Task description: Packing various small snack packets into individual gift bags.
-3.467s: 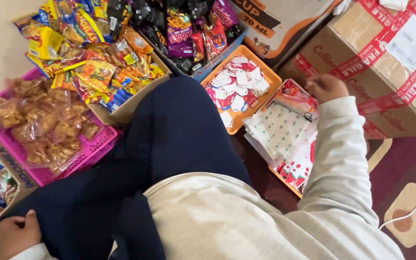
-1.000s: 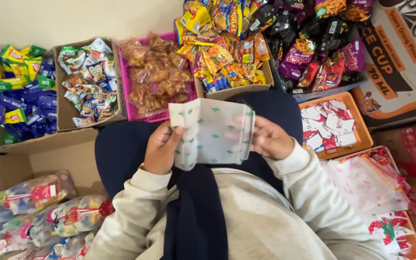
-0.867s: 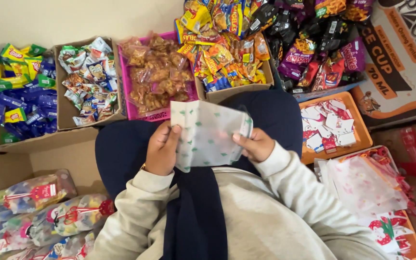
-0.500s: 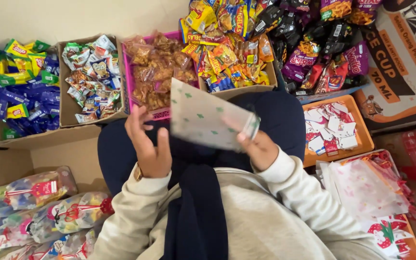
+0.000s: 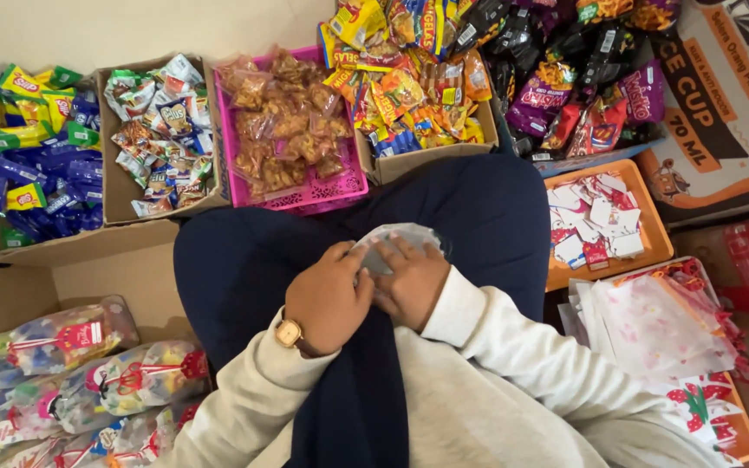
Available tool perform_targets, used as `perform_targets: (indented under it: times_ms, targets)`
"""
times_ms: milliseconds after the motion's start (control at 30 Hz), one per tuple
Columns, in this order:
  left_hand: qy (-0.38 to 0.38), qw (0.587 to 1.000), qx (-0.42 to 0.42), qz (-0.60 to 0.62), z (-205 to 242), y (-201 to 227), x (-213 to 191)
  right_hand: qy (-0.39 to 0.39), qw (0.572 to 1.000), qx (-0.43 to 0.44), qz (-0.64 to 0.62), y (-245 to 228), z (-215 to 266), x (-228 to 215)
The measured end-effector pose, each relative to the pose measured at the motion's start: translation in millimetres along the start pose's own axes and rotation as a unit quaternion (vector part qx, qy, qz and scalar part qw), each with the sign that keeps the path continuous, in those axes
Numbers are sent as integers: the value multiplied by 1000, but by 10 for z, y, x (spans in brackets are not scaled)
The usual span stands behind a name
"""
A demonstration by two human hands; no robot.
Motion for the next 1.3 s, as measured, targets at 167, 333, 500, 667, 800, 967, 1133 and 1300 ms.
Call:
perform_targets:
  times_ms: [167,333,500,667,800,967,1133,1300]
  targets:
    - [-1,1000,-3,15,-40,-48,191,-11,998,3,-60,99,3,84]
    - [48,998,25,23,-65,-33,107,-6,991,20,-133,207,5,93]
    - [50,997,63,-13,-56,60,73,-24,988,130,-78,276,-15,-35]
    - [45,996,69,-22,-116,118,29,-8,990,134,-40,279,9,-45]
    - [97,994,52,0,-159,144,71,-31,991,117,-51,315,81,145]
    - [126,992,22,23,-291,145,30,88,970,-80,-210,477,35,-474]
    - [54,994,3,99,-462,46,176,220,896,-123,-366,1336,85,-1017]
    - [31,989,-1,146,-584,56,166,286,882,149,-344,2797,-81,-916]
Point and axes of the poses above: each hand's wrist, its own z-axis away from the middle knuckle, its own x-axis out of the palm, y = z × x, the point moved 3 cm from there along -z, towards the middle knuckle, and after that the axes turned 15 degrees about -z, right-handed, at the moved point
